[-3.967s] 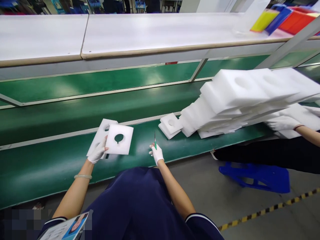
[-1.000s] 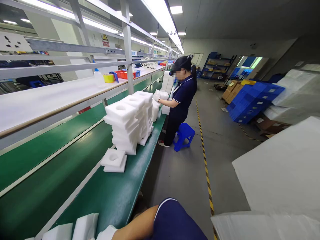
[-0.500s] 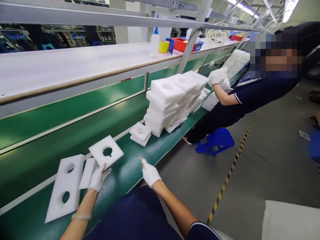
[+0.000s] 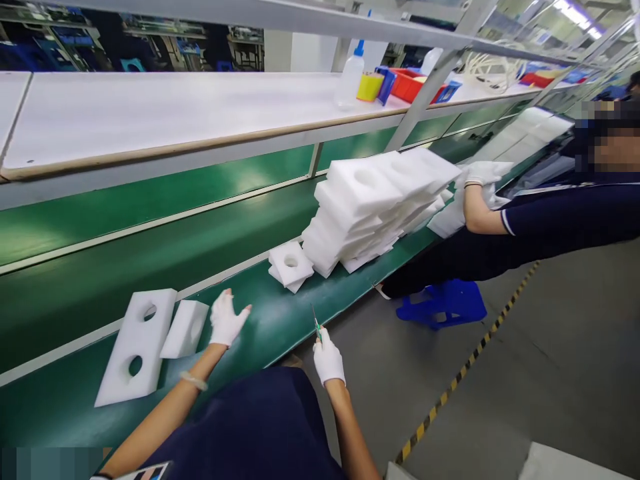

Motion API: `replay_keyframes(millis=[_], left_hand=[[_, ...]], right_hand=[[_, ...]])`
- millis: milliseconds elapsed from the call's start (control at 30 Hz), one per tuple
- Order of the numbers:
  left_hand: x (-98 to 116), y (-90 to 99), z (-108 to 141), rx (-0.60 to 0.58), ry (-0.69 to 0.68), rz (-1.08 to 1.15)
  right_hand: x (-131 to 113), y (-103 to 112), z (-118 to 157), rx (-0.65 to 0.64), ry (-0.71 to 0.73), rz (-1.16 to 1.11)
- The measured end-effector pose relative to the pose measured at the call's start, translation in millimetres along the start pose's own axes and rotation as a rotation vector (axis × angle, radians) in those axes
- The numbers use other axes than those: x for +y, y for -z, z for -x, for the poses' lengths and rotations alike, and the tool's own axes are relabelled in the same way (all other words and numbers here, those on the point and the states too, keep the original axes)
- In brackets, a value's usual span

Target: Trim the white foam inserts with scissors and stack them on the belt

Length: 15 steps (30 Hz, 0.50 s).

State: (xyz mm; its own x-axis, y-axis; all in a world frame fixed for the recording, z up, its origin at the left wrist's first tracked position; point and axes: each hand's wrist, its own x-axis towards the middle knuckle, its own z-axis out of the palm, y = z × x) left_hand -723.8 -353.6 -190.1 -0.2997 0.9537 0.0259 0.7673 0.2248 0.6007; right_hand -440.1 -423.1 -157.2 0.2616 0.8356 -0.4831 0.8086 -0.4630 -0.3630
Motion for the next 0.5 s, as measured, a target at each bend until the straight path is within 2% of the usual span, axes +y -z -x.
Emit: replay_keyframes(millis=[67, 133, 167, 233, 333, 433, 500], left_hand=[[-48.2, 25.6, 12.5, 0.172, 0.055, -0.217], [-90.0, 50.0, 23.8, 0.267, 0.162, -0.359], [-107.2, 60.5, 29.2, 0.274, 0.229, -0.398], [-133.5, 76.6, 38.5, 0.174, 0.396, -0.336], [-153.6, 88.8, 47.7, -0.012, 0.532, -0.064], [-154.7, 93.8, 53.6, -0.017, 0.517, 0.112], [-147.9, 99.5, 57.1, -0.018, 0.48, 0.295]], right_hand=[[-11.6, -2.6, -8.7, -0.019, 0.063, 0.036], [-30.1, -4.2, -18.4, -0.029, 0.151, 0.076], [-41.8, -5.0, -22.8, -0.028, 0.204, 0.097], [-68.9, -7.7, -28.2, -0.026, 0.333, 0.13], [-110.9, -15.9, -23.2, -0.05, 0.533, 0.161], [-142.6, -27.3, -4.4, -0.105, 0.689, 0.113], [-155.6, -33.6, 10.6, -0.138, 0.746, -0.011]])
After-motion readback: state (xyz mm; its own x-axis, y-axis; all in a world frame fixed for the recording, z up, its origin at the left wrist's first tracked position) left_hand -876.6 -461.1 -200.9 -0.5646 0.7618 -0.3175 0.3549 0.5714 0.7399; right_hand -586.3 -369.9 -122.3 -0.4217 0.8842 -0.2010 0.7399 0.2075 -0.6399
